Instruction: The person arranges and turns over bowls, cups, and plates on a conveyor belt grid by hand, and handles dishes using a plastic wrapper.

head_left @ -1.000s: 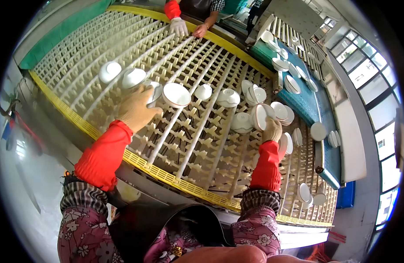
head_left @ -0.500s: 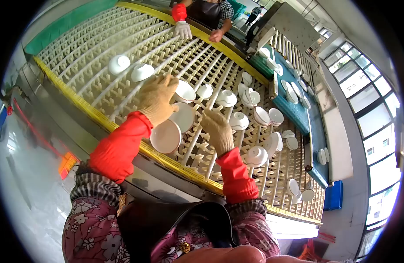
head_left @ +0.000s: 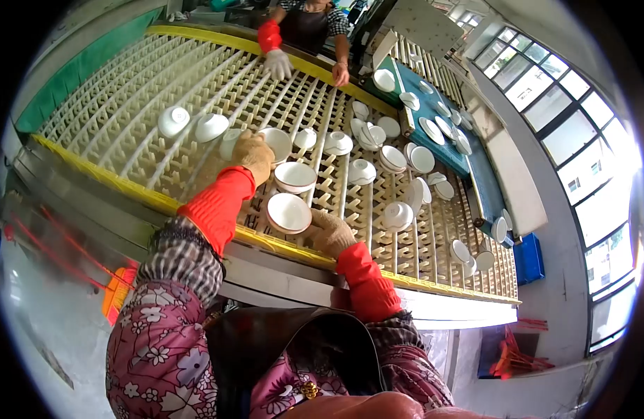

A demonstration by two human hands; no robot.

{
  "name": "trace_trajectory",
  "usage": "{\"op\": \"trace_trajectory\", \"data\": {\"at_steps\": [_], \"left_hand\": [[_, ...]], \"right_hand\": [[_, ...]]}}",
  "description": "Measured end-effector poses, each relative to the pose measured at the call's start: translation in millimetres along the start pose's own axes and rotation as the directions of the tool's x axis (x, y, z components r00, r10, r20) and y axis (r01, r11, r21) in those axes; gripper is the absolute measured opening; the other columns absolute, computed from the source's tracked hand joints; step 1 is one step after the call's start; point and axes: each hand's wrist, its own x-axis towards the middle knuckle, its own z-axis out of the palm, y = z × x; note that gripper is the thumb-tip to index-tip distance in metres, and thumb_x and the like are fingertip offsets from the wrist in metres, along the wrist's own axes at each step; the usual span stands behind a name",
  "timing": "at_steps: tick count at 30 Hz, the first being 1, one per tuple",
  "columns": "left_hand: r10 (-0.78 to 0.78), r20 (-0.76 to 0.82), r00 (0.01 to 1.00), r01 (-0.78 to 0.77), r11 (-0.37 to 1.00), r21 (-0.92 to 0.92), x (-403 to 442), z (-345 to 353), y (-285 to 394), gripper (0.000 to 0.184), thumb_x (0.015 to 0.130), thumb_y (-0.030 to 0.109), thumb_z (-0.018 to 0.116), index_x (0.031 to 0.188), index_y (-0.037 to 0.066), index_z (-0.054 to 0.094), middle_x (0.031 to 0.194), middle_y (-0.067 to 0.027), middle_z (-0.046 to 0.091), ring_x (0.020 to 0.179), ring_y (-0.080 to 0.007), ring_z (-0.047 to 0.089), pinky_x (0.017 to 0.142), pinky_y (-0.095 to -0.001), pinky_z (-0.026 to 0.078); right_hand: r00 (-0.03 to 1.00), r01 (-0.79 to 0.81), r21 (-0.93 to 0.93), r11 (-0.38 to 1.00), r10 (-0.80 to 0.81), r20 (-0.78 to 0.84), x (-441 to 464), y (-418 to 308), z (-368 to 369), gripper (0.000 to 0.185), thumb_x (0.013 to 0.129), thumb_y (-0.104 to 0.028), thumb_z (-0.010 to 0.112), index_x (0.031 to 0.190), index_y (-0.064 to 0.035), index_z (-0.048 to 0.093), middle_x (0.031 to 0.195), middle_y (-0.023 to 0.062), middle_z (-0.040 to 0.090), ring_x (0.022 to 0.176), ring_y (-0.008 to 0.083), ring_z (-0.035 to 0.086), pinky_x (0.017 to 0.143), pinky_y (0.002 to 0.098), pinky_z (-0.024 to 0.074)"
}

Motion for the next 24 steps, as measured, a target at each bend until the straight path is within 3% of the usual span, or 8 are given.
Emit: {"op": "trace_trajectory", "data": {"at_steps": [5, 8, 10, 13, 16, 18, 21, 24], "left_hand": [[0.012, -0.085, 0.996, -0.062, 0.790, -0.610, -49, -30, -29, 0.044, 0.098, 0.049, 0.078, 0.109, 0.008, 0.087, 0.109, -0.0187, 0.083, 0.109, -0.0410, 0.078, 0.104, -0.0525, 0.056], [-0.026, 0.122, 0.992, 0.120, 0.477, -0.871, -73, -46, -64, 0.047, 0.098, 0.043, 0.080, 0.129, 0.008, 0.079, 0.113, -0.0225, 0.082, 0.109, -0.0401, 0.079, 0.098, -0.0511, 0.060], [0.248, -0.363, 0.898, -0.385, 0.843, -0.375, -89, -27, -113, 0.044, 0.094, 0.035, 0.084, 0.130, 0.011, 0.077, 0.112, -0.0184, 0.081, 0.109, -0.0361, 0.079, 0.101, -0.0472, 0.061], [-0.014, -0.070, 0.997, -0.029, 0.819, -0.573, -118, -63, -177, 0.074, 0.068, 0.030, 0.102, 0.134, 0.017, 0.070, 0.122, -0.0106, 0.080, 0.118, -0.0346, 0.077, 0.111, -0.0475, 0.059], [-0.168, -0.315, 0.934, 0.017, 0.903, -0.430, -149, -37, -256, 0.072, 0.081, 0.032, 0.097, 0.143, 0.013, 0.065, 0.124, -0.0199, 0.079, 0.112, -0.0390, 0.079, 0.101, -0.0466, 0.064], [-0.562, 0.319, 0.763, 0.565, 0.341, -0.751, -159, -38, -285, 0.063, 0.095, 0.049, 0.079, 0.141, 0.007, 0.071, 0.129, -0.0230, 0.080, 0.116, -0.0400, 0.078, 0.100, -0.0506, 0.062], [-0.633, 0.040, 0.773, 0.598, 0.706, -0.381, -159, -4, -277, 0.073, 0.094, 0.054, 0.082, 0.147, 0.006, 0.068, 0.131, -0.0233, 0.080, 0.122, -0.0364, 0.077, 0.108, -0.0492, 0.056], [-0.407, -0.133, 0.904, 0.404, 0.913, -0.052, -151, -42, -213, 0.077, 0.087, 0.051, 0.091, 0.148, 0.010, 0.066, 0.135, -0.0182, 0.077, 0.133, -0.0318, 0.071, 0.120, -0.0480, 0.046]], "right_hand": [[1.000, -0.012, 0.375, 0.927, 0.022, -0.021, 3, 13, 4, 0.047, 0.106, -0.021, 0.078, 0.150, -0.0045, 0.073, 0.127, 0.0057, 0.081, 0.110, 0.0177, 0.073, 0.099, 0.0341, 0.0584], [0.992, 0.089, 0.093, 0.992, -0.081, -0.093, 9, 25, 1, 0.046, 0.107, -0.020, 0.079, 0.150, -0.0049, 0.073, 0.120, 0.0017, 0.081, 0.097, 0.0118, 0.069, 0.086, 0.0302, 0.0575], [0.994, -0.046, 0.069, 0.997, 0.053, -0.096, 2, -2, 1, 0.043, 0.107, -0.022, 0.078, 0.147, -0.0081, 0.075, 0.111, -0.0003, 0.081, 0.087, 0.0093, 0.069, 0.075, 0.0276, 0.0563], [0.981, -0.184, 0.029, 0.983, 0.185, -0.064, 1, -15, -1, 0.043, 0.107, -0.021, 0.077, 0.148, -0.0055, 0.074, 0.134, 0.0049, 0.080, 0.122, 0.0143, 0.071, 0.108, 0.0338, 0.0547], [0.984, -0.154, 0.001, 0.988, 0.154, -0.087, 3, -14, 0, 0.042, 0.108, -0.021, 0.075, 0.147, -0.0049, 0.074, 0.130, 0.0054, 0.081, 0.119, 0.0152, 0.072, 0.106, 0.0343, 0.0558], [0.987, -0.139, -0.054, 0.989, 0.133, -0.094, -2, -17, -1, 0.042, 0.108, -0.022, 0.074, 0.147, -0.0070, 0.073, 0.125, 0.0055, 0.082, 0.112, 0.0154, 0.074, 0.098, 0.0344, 0.0585], [0.987, 0.105, -0.250, 0.963, -0.131, -0.088, 8, 12, -6, 0.044, 0.109, -0.025, 0.071, 0.151, -0.0136, 0.071, 0.121, 0.0090, 0.083, 0.105, 0.0191, 0.079, 0.091, 0.0367, 0.0626], [0.995, -0.095, -0.107, 0.990, 0.093, -0.026, 8, 5, -7, 0.044, 0.110, -0.028, 0.069, 0.151, -0.0142, 0.071, 0.125, 0.0117, 0.082, 0.109, 0.0237, 0.080, 0.097, 0.0381, 0.0615]]}}
